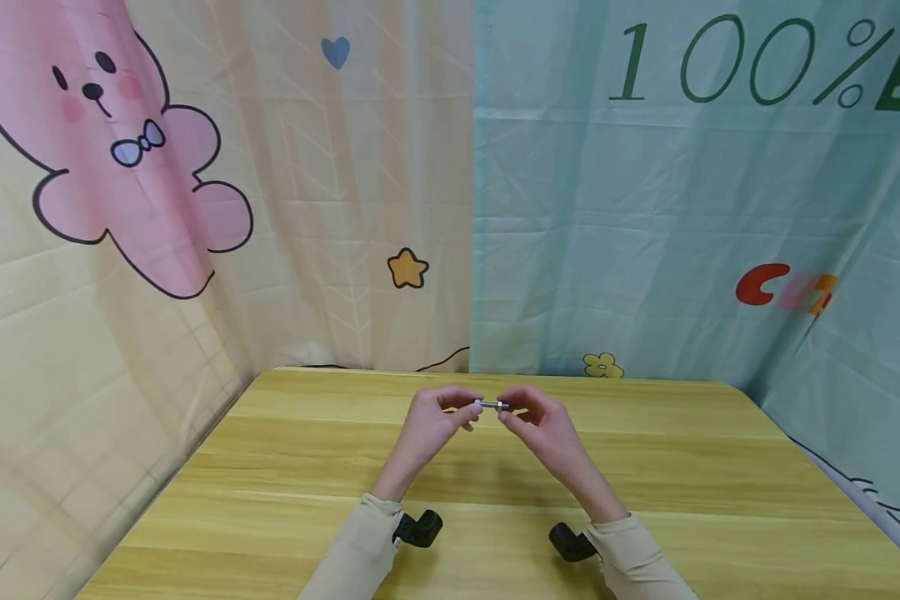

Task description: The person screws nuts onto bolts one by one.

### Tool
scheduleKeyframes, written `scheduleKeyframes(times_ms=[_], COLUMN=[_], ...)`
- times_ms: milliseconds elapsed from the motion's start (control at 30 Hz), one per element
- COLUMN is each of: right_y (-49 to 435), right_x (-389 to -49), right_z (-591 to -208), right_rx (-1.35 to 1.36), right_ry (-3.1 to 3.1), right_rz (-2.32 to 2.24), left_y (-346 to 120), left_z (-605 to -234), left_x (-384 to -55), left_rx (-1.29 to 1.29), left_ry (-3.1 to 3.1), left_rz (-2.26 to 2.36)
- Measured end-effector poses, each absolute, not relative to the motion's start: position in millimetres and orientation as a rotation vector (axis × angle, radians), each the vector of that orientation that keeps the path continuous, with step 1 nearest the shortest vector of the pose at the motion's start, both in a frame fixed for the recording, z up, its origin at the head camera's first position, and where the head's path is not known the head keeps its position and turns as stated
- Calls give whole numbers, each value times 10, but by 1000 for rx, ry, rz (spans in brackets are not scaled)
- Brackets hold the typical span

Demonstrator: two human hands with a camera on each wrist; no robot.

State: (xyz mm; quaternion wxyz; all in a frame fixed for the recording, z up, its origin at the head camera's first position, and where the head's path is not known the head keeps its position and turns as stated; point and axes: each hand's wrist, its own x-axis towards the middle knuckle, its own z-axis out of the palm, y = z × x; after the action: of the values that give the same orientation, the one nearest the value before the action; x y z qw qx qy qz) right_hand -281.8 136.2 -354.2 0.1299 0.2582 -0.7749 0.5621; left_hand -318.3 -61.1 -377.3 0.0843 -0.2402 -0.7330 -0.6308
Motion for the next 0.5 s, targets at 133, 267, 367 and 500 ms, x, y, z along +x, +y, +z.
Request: scheduleKeyframes(times_ms=[133,267,367,500], right_y=[1365,1365,1358,1350], right_x=[-2815,-2812,-2814,-2815], right_z=[-3544,-3539,-3531,-3522], right_rx=[717,675,629,586], right_ry=[-2281,-2336,-2370,-2377], right_rz=[1651,1653,1661,1692], left_y=[-609,-605,-601,-596], left_z=[-3758,-3749,-3748,-3751], left_x=[-3173,-3157,-3148,-3148], left_rx=[-711,-704,-705,-721], left_ry=[-2197,-2208,-2217,-2197], left_rz=[-1867,-1858,-1845,-1845])
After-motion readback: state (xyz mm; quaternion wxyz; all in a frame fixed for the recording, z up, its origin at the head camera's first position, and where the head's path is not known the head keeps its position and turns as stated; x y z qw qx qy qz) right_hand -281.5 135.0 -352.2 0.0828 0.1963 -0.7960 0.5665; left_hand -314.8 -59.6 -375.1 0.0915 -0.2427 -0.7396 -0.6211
